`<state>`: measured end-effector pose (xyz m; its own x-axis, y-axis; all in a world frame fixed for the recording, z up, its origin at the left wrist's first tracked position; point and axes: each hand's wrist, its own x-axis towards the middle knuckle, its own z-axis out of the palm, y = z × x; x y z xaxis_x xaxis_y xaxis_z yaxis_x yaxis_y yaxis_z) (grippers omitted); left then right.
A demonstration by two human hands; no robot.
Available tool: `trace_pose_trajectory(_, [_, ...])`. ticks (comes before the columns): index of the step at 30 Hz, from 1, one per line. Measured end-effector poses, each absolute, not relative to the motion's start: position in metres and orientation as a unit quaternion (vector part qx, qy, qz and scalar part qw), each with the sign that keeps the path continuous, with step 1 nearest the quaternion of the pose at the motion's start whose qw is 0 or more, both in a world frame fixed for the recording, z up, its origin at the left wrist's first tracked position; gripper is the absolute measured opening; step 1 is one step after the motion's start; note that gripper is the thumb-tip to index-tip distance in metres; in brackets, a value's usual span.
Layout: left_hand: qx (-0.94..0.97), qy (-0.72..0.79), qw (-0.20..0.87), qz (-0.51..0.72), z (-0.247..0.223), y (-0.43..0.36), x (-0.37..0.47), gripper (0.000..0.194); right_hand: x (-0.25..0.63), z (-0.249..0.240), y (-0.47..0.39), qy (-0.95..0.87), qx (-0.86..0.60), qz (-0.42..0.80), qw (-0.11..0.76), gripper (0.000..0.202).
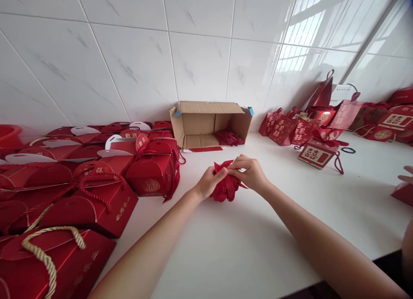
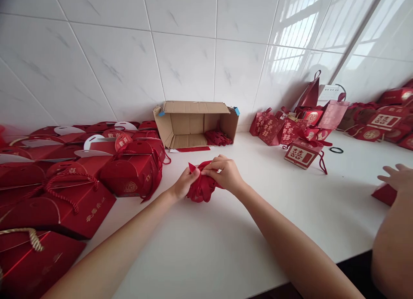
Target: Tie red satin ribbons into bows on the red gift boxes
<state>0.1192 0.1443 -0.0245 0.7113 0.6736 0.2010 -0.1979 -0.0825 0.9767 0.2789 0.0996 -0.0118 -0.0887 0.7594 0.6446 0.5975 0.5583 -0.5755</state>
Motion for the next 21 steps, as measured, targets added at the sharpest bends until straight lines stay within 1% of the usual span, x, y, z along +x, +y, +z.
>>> trace_pose_trajectory(3, [0.664, 0.173, 0.652, 0.324, -0.021, 0.139, 0.115, 0.031, 0.278, -0.015, 0.102, -0.663, -0.497, 0.218, 0.516, 0.017])
trace_pose_trajectory(6, [0.651, 0.181, 0.655, 0.338, -0.018, 0.135, 0.115, 0.019, 0.274, -0.021, 0.102, -0.555, -0.484, 0.402, 0.544, 0.027])
trace_pose_trajectory(8, [0.632, 0.191, 0.661, 0.356, -0.017, 0.133, 0.117, 0.019, 0.269, -0.025, 0.102, -0.476, -0.46, 0.492, 0.566, 0.033])
trace_pose_trajectory(10, [0.607, 0.202, 0.666, 0.383, -0.015, 0.133, 0.12, 0.02, 0.262, -0.028, 0.101, -0.429, -0.441, 0.544, 0.571, 0.037])
trace_pose_trajectory(13, [0.561, 0.222, 0.653, 0.458, -0.011, 0.132, 0.125, 0.025, 0.249, -0.031, 0.098, -0.354, -0.389, 0.66, 0.536, 0.047])
trace_pose_trajectory(15, [0.519, 0.249, 0.624, 0.529, -0.005, 0.132, 0.128, 0.028, 0.241, -0.033, 0.095, -0.285, -0.34, 0.743, 0.501, 0.052])
trace_pose_trajectory(18, [0.456, 0.28, 0.561, 0.631, 0.006, 0.131, 0.13, 0.031, 0.233, -0.038, 0.093, -0.237, -0.306, 0.803, 0.453, 0.06])
trace_pose_trajectory(21, [0.436, 0.26, 0.546, 0.667, 0.016, 0.129, 0.131, 0.028, 0.227, -0.038, 0.09, -0.237, -0.292, 0.814, 0.443, 0.066])
